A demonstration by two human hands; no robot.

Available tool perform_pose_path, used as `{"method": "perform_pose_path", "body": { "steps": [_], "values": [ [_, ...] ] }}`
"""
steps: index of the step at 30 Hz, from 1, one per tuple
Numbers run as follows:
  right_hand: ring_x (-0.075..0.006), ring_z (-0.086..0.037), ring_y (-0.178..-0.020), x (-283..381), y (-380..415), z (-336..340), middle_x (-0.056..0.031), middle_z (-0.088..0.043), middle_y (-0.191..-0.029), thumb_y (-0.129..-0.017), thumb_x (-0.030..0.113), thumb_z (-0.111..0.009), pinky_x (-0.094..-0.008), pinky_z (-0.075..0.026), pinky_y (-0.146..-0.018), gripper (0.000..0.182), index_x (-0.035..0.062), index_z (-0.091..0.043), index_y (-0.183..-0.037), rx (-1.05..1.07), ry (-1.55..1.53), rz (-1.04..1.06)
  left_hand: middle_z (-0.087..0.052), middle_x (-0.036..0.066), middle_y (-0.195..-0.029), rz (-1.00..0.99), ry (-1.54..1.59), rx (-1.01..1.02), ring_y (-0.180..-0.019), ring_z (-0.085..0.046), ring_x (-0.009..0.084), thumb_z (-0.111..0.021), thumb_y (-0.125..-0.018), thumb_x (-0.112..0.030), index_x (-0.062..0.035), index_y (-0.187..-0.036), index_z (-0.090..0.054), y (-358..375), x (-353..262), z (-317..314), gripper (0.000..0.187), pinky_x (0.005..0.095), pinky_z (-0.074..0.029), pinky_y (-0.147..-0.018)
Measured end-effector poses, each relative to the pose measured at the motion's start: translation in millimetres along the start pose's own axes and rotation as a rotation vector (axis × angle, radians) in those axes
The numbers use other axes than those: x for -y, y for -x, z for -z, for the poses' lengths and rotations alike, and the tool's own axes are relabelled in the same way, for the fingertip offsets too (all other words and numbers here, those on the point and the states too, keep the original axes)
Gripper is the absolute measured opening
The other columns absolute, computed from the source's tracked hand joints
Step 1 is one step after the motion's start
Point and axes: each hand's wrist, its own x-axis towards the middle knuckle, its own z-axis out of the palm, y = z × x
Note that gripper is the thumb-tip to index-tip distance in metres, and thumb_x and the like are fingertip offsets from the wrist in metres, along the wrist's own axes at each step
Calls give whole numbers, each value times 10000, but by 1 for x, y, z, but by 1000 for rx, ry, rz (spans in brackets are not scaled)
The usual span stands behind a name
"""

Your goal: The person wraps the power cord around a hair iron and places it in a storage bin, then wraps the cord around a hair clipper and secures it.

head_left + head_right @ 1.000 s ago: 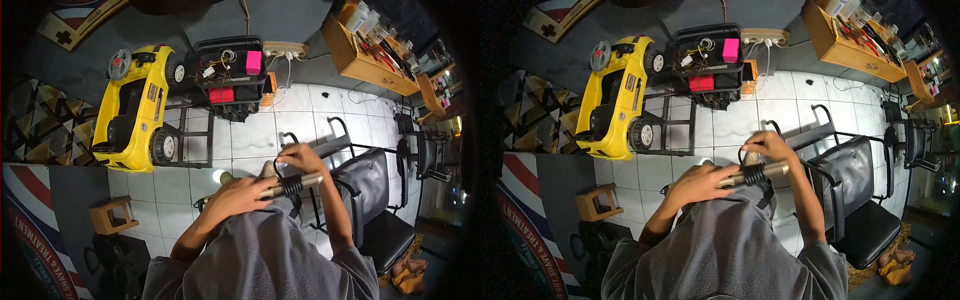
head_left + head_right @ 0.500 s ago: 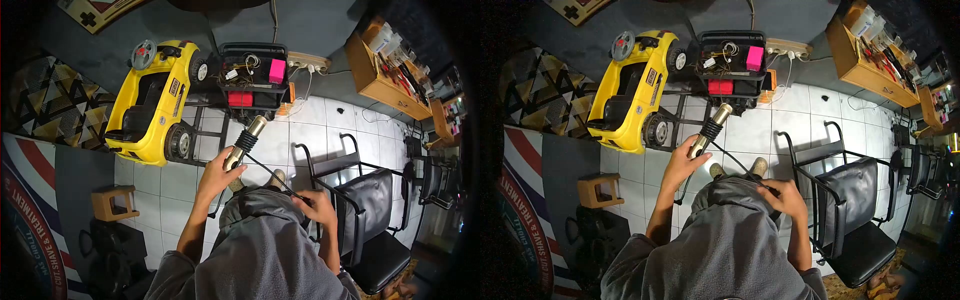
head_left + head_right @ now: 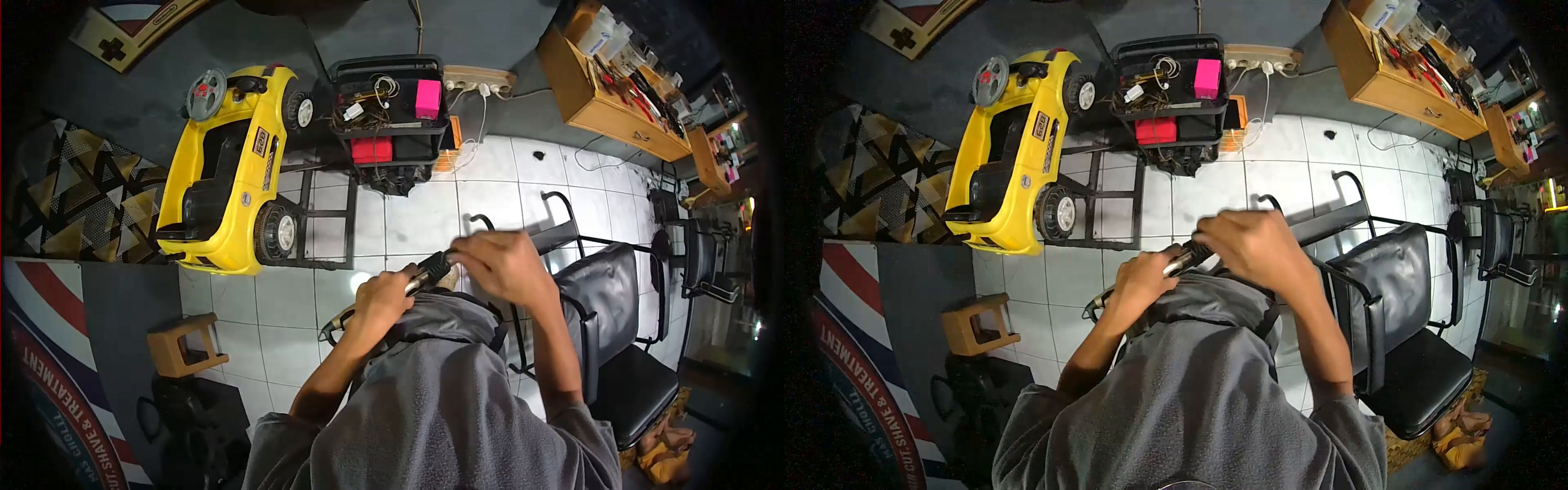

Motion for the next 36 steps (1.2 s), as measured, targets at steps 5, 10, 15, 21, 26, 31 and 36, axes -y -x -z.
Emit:
{"method": "perform_pose_path", "body": {
  "steps": [5,10,15,21,26,31,36],
  "values": [
    [-261,-638,-648,-43,-25,-16,-109,-657,-749,-804,187,-719,-347,-491,-574,161,44,-688,-872,31,-165,-81,-664,139,-856,-267,-46,9,-821,-656,340,-753,-729,-133,-161,-1212,-581,14,-4,11,513,455,-496,-698],
    [-128,-619,-667,-91,-14,-52,-99,-700,-808,-829,158,-720,-288,-493,-629,192,-5,-693,-928,277,-462,-204,-652,131,-885,-409,18,176,-835,-646,337,-746,-726,-155,-210,-1233,-570,33,-24,32,539,439,-494,-707],
    [-116,-611,-723,-125,48,-124,-55,-676,-761,-880,102,-652,-299,-512,-683,122,-10,-688,-850,485,-940,-313,-670,155,-860,-385,139,20,-755,-645,363,-752,-727,-228,-150,-1220,-566,37,-20,49,533,416,-504,-660],
    [-73,-549,-631,-74,70,-102,0,-557,-632,-952,152,-564,-250,-456,-594,192,4,-683,-916,544,-820,-515,-678,151,-799,-89,295,-190,-734,-681,327,-772,-745,-279,-86,-1155,-582,31,-4,58,492,360,-522,-654],
    [-60,-531,-574,-49,81,-72,-5,-558,-596,-959,219,-580,-237,-444,-557,267,17,-687,-1096,510,-963,-488,-644,105,-796,19,528,-402,-687,-566,108,-799,-736,-190,-2,-1125,-601,13,38,64,476,272,-485,-643],
    [-65,-501,-498,-14,67,-30,-63,-603,-600,-923,182,-621,-240,-421,-484,263,21,-682,-1122,355,-754,-458,-659,164,-783,108,391,-596,-711,-644,357,-762,-768,-240,-82,-1161,-590,3,55,68,457,391,-489,-611],
    [-171,-584,-464,17,36,-6,-146,-657,-662,-868,135,-667,-265,-435,-468,229,-35,-693,-1019,138,-563,-145,-669,163,-778,75,212,-486,-727,-645,387,-736,-781,-280,-137,-1148,-581,-1,51,37,423,461,-494,-611]
  ]
}}
